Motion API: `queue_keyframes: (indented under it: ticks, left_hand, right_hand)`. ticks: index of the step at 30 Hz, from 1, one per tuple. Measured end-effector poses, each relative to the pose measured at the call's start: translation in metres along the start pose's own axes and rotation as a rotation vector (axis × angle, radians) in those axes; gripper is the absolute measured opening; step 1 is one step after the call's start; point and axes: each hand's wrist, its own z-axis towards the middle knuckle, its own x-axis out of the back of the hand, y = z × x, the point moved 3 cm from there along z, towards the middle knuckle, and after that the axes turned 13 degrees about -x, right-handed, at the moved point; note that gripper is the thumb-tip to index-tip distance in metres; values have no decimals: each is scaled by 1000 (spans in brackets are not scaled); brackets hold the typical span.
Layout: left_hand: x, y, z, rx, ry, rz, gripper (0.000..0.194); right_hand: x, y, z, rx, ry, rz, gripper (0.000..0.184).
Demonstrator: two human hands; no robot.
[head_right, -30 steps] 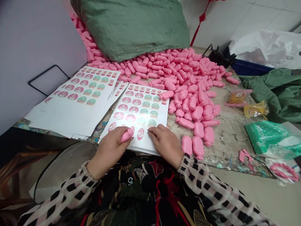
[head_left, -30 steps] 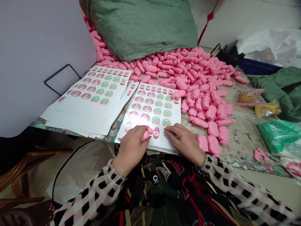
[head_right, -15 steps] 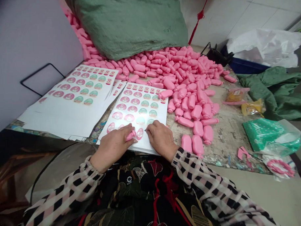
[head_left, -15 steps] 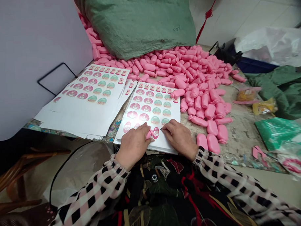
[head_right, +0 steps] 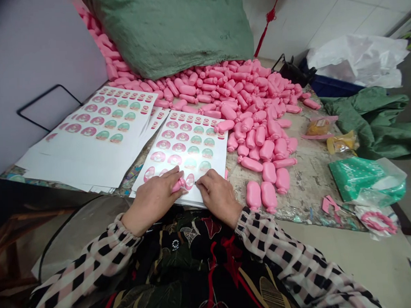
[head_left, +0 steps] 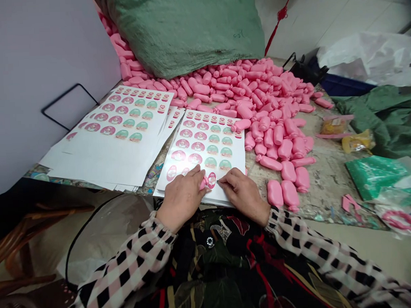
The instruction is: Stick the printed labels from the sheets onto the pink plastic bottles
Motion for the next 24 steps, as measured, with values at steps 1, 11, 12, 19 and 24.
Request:
queue_keyframes:
  ticks: [1,11,12,19,24]
  left_hand:
    - [0,0,0,2,-3,5,46]
    - [-1,1,0,-2,-18,36,48]
    - [-1,0,0,1,-18,35,47]
    - [-2,1,0,4,-21,24,48]
    - [-2,0,-1,5,8,-7,49]
  right_hand:
    - [-2,0,-2,-8,13,1,20]
    - [-7,-4,2,-103,88,-40,21]
    - [-7,-5,5,-106,91,-50,21]
    - [-7,-9,17,-110,95,-85,19]
    - [-4,-6,11,-97,58,-58,18]
